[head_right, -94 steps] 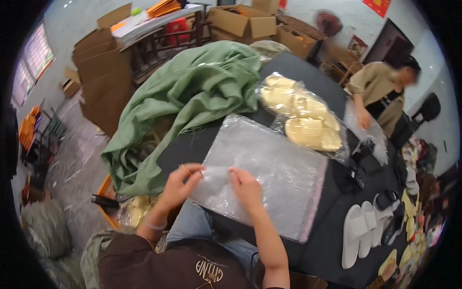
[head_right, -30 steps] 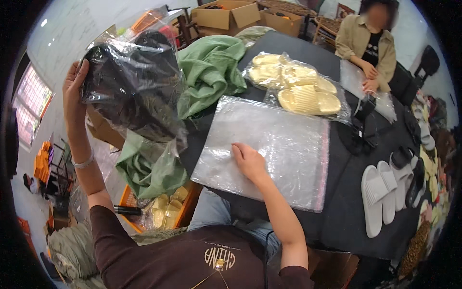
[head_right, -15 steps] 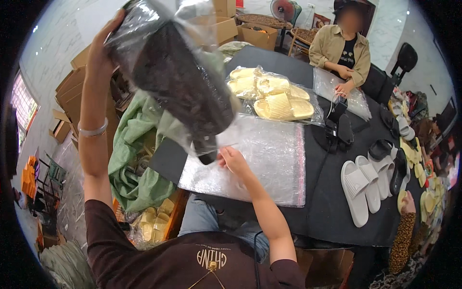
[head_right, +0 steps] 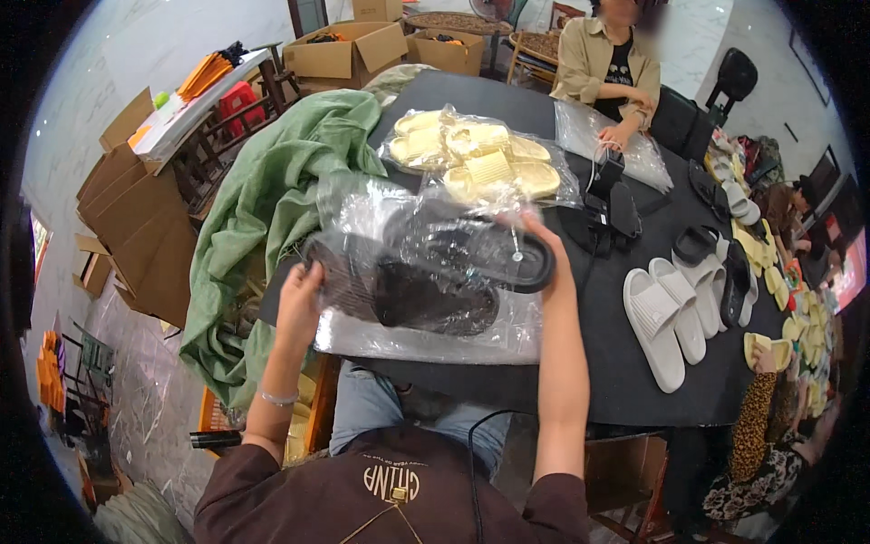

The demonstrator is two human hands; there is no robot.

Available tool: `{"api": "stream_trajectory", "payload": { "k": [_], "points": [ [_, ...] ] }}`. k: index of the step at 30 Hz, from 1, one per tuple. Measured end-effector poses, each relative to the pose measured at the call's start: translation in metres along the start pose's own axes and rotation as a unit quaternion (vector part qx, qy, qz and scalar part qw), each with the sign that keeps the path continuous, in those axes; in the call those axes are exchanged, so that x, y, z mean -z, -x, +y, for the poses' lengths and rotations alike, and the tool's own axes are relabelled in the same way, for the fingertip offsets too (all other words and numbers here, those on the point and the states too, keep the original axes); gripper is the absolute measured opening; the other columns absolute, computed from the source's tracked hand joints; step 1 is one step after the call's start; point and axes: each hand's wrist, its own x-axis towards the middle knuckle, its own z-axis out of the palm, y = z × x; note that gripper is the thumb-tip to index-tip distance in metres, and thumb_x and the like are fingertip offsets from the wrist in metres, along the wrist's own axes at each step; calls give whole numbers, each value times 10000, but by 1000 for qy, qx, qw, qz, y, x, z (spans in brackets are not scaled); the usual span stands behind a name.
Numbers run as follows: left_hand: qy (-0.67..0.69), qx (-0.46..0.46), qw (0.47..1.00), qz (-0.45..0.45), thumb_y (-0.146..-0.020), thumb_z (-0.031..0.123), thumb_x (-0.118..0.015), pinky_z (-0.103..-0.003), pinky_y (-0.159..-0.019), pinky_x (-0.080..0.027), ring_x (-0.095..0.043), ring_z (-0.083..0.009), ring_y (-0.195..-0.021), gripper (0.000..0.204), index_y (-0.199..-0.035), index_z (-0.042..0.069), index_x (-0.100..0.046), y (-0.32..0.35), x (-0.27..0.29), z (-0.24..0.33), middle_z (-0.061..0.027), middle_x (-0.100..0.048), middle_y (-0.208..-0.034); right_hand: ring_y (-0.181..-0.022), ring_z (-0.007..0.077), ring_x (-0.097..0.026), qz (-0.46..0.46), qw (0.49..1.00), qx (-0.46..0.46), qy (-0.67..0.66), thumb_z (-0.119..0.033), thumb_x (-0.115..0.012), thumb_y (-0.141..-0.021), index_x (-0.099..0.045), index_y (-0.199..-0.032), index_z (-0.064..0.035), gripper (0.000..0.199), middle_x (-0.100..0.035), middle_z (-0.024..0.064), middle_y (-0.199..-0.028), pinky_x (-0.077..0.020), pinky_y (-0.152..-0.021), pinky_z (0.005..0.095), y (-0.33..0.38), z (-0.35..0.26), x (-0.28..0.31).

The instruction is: The person packs pairs of yellow, white, and black plastic slippers into clear plastic bags. They retrieve slippers from a green sack, place them on a table, and seal them in packaging. Another person is visible in the background performing similar tasks.

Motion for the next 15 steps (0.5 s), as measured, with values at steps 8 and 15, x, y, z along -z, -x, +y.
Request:
{"api": "stream_trajectory", "payload": {
  "k": [8,15],
  "points": [
    [-207,-23,978,31,-889,205,-677,-288,-757,-475,-591,-182,-1013,620,-1384,-27,-385,30,39,-10,-135,-457,-1297,-906,194,-661,224,653,107,716,-215,-735,-787,-651,-1069,11,371,-676,135,-1013,-506,-778,324,8,-15,15],
    [-428,-37,903,-3,-848,176,-713,-297,-733,-500,-620,-166,-821,390,-1155,-18,-569,61,42,3,-121,-630,-984,-811,101,-553,-7,745,-6,667,-154,-740,-778,-693,-1069,-52,312,-654,53,-994,-461,-723,269,43,-5,-51]
  ]
}}
